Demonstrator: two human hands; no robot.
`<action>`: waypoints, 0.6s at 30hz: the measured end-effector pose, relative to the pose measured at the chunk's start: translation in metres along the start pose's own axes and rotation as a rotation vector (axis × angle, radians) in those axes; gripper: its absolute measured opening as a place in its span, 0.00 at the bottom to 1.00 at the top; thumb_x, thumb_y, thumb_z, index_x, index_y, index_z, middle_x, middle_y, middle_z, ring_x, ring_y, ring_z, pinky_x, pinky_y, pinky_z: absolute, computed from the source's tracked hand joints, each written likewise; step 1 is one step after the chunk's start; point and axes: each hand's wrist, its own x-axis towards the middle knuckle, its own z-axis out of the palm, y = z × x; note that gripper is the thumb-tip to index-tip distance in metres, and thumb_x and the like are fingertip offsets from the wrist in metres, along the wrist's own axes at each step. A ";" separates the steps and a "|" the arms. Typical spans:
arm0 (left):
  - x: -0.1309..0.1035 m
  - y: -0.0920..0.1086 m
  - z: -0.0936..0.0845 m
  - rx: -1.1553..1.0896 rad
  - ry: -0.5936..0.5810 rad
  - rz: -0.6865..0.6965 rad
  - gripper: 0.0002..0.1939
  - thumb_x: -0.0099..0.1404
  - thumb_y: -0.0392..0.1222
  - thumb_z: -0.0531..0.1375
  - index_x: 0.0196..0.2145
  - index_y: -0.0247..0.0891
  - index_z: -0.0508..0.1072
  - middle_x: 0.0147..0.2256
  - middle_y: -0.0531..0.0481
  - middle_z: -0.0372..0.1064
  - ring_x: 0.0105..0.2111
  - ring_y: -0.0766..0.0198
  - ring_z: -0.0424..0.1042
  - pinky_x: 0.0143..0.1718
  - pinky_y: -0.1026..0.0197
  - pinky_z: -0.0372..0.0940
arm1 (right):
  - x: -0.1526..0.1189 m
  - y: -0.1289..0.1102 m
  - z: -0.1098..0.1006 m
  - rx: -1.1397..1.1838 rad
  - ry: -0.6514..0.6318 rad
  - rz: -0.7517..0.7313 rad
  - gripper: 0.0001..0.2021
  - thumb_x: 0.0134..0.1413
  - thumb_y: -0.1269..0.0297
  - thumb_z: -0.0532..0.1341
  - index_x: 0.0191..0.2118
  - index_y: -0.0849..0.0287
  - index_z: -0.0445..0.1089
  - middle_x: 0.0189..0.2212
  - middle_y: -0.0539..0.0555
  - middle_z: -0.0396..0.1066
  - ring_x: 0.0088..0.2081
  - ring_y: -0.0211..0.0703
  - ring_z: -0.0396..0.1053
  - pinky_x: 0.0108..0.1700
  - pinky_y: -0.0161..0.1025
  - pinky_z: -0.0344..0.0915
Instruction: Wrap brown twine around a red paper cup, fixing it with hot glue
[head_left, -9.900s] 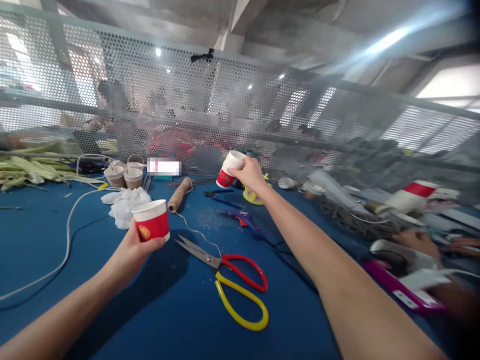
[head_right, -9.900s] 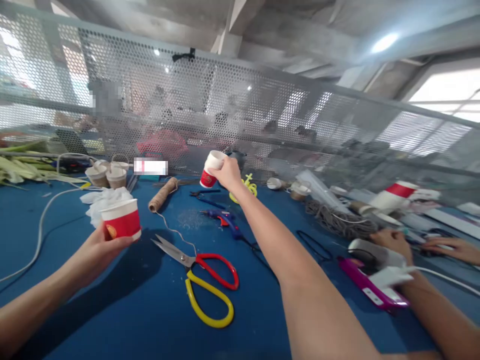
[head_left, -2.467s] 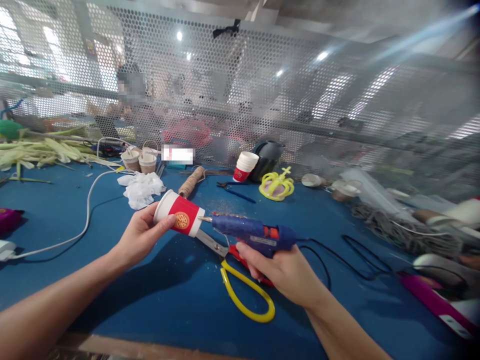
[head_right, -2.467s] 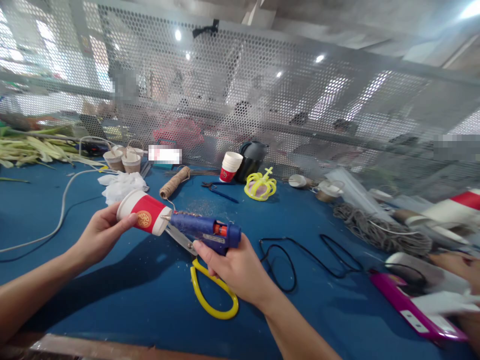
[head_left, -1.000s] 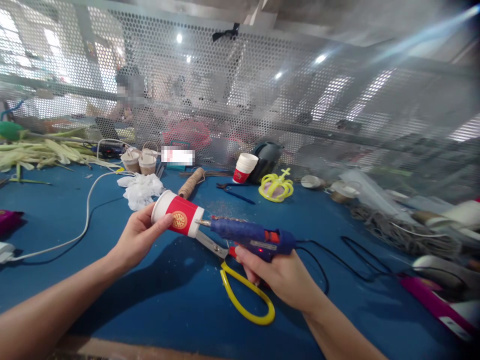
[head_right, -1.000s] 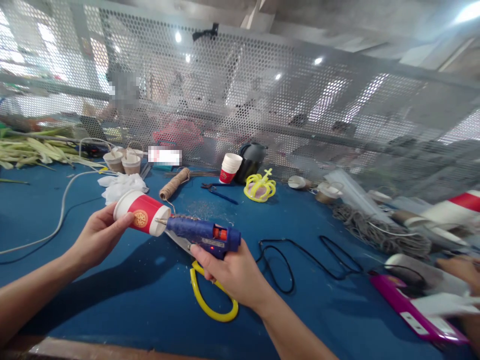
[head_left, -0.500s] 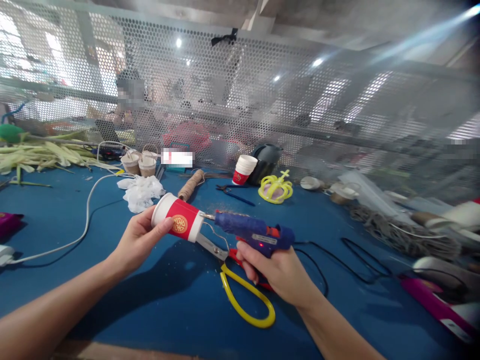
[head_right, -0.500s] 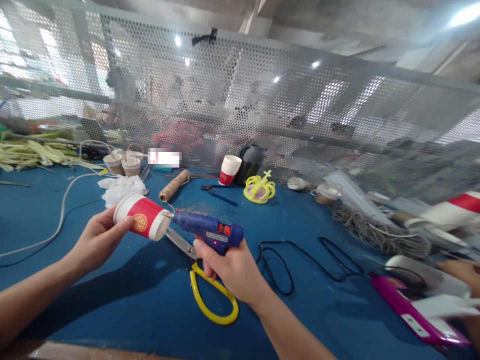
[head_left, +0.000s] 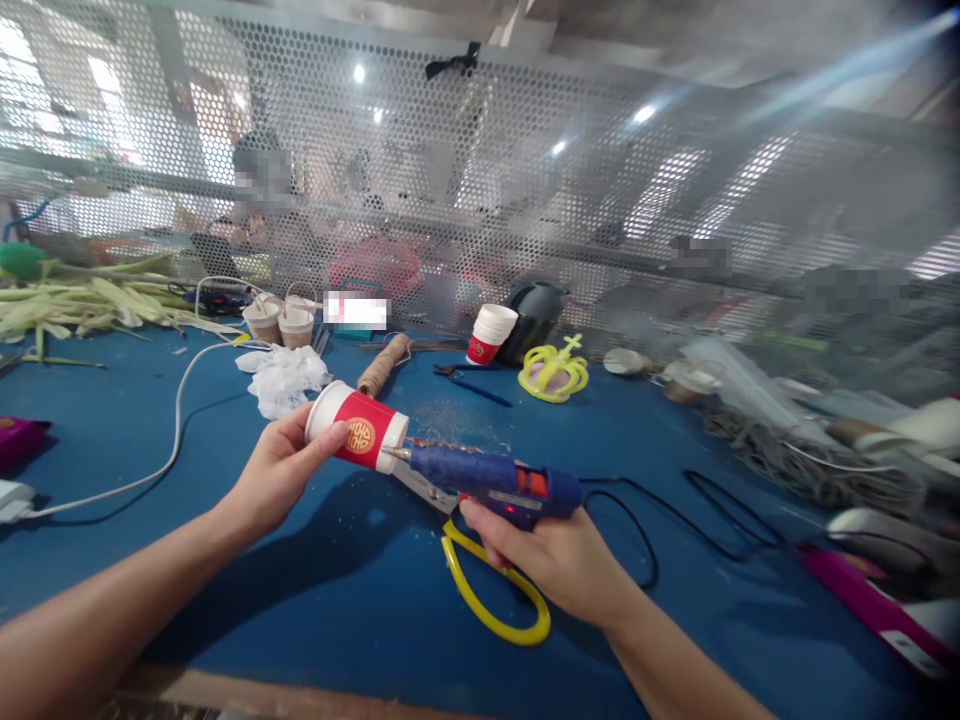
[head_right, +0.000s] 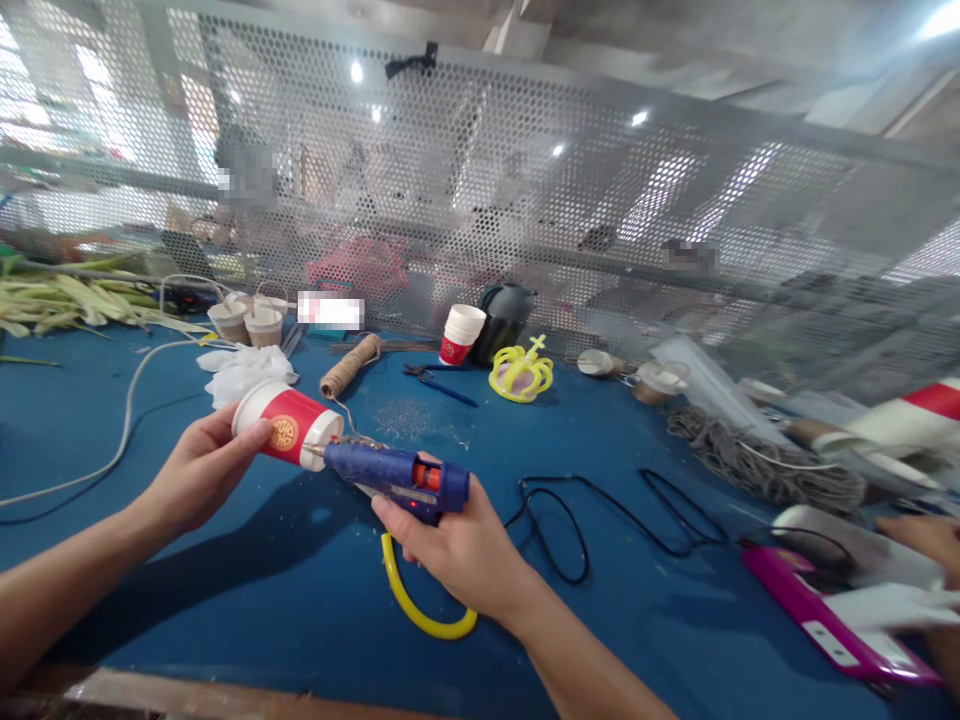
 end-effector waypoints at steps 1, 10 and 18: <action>0.000 0.000 0.000 0.001 -0.003 0.000 0.14 0.54 0.44 0.62 0.37 0.33 0.72 0.30 0.48 0.73 0.31 0.63 0.69 0.35 0.63 0.63 | 0.000 0.000 0.000 0.004 -0.001 -0.007 0.09 0.44 0.59 0.59 0.25 0.59 0.66 0.10 0.45 0.61 0.13 0.33 0.60 0.17 0.30 0.62; 0.000 -0.002 -0.003 0.009 -0.005 0.030 0.13 0.55 0.42 0.61 0.39 0.36 0.72 0.33 0.49 0.73 0.33 0.64 0.69 0.36 0.64 0.63 | 0.002 0.003 -0.004 -0.014 -0.020 -0.018 0.16 0.47 0.56 0.57 0.16 0.60 0.62 0.10 0.48 0.61 0.14 0.33 0.61 0.18 0.31 0.62; -0.002 -0.004 -0.004 -0.001 -0.031 0.066 0.11 0.56 0.40 0.61 0.38 0.39 0.72 0.33 0.51 0.73 0.32 0.67 0.68 0.35 0.68 0.63 | 0.002 0.002 -0.004 0.052 0.060 -0.017 0.17 0.50 0.55 0.56 0.18 0.61 0.64 0.09 0.47 0.60 0.14 0.32 0.59 0.22 0.33 0.63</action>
